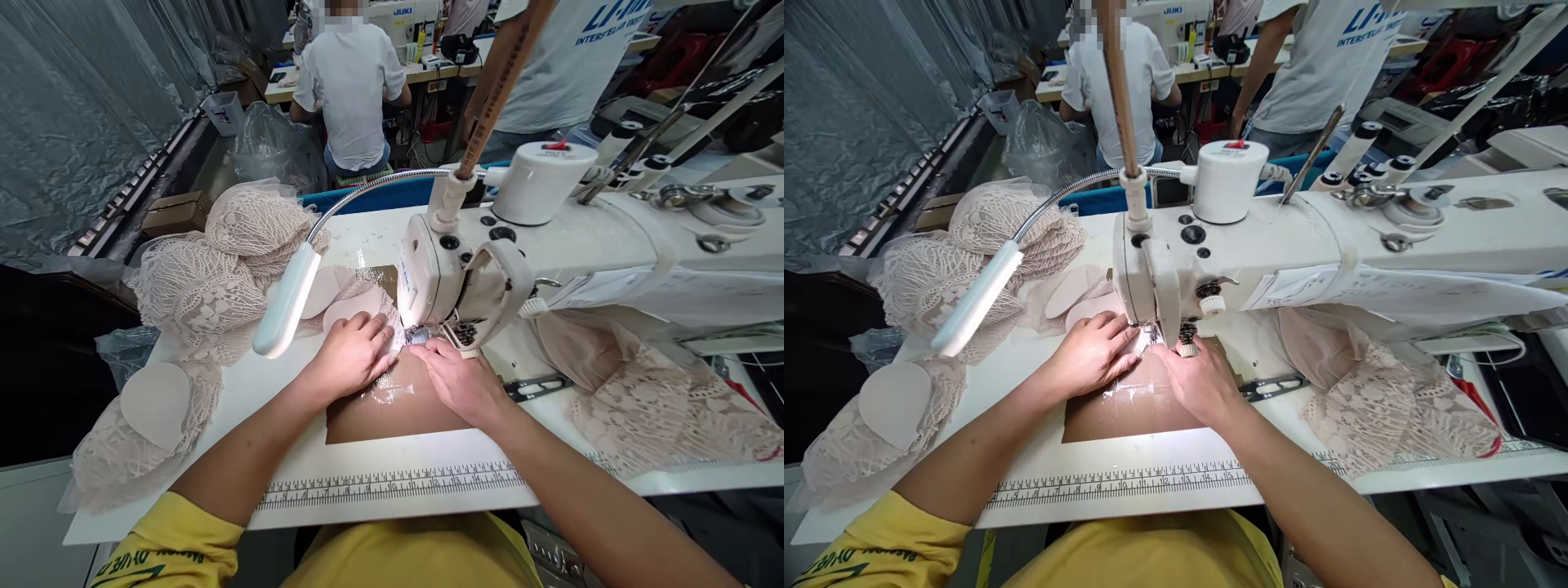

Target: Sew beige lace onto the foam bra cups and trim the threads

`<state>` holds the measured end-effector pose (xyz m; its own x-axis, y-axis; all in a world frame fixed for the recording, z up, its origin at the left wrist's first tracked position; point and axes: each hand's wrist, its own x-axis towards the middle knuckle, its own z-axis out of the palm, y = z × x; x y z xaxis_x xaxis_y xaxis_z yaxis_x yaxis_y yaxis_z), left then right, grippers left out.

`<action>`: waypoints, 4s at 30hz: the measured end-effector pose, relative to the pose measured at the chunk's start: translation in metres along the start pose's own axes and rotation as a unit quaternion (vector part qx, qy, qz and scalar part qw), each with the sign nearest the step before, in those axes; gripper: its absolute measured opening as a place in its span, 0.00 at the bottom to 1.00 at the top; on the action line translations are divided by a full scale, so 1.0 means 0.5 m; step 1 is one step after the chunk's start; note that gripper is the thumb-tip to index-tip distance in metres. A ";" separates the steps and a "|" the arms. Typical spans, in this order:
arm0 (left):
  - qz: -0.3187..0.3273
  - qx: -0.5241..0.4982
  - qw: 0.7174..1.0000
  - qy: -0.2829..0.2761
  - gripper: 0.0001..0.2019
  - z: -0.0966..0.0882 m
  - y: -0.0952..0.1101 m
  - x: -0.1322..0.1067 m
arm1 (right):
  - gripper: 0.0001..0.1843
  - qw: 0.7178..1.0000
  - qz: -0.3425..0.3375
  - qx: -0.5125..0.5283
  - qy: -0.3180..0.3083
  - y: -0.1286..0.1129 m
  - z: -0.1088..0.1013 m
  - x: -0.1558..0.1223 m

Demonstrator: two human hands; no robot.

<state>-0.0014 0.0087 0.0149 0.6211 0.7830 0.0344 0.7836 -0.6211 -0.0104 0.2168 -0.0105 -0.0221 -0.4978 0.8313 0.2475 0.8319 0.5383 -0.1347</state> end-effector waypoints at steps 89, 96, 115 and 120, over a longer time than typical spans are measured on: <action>0.115 -0.236 0.964 -0.032 0.26 -0.024 -0.012 -0.037 | 0.18 0.625 0.348 0.692 -0.095 -0.082 -0.053 -0.019; 0.100 -0.130 0.986 -0.026 0.21 -0.031 -0.001 -0.043 | 0.21 0.699 0.333 0.609 -0.170 -0.065 -0.051 -0.045; 0.145 -0.298 0.943 0.019 0.13 0.014 0.009 -0.023 | 0.20 0.992 0.080 0.090 -0.024 0.011 -0.043 -0.044; 0.131 -0.304 0.943 0.012 0.13 0.001 0.005 -0.025 | 0.12 0.993 -0.052 0.105 -0.016 0.003 -0.024 -0.018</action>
<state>-0.0074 -0.0025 0.0137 0.7868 0.6027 0.1329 0.4455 -0.7037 0.5535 0.2253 -0.0188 -0.0130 -0.5892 0.7712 0.2409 0.7070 0.6365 -0.3084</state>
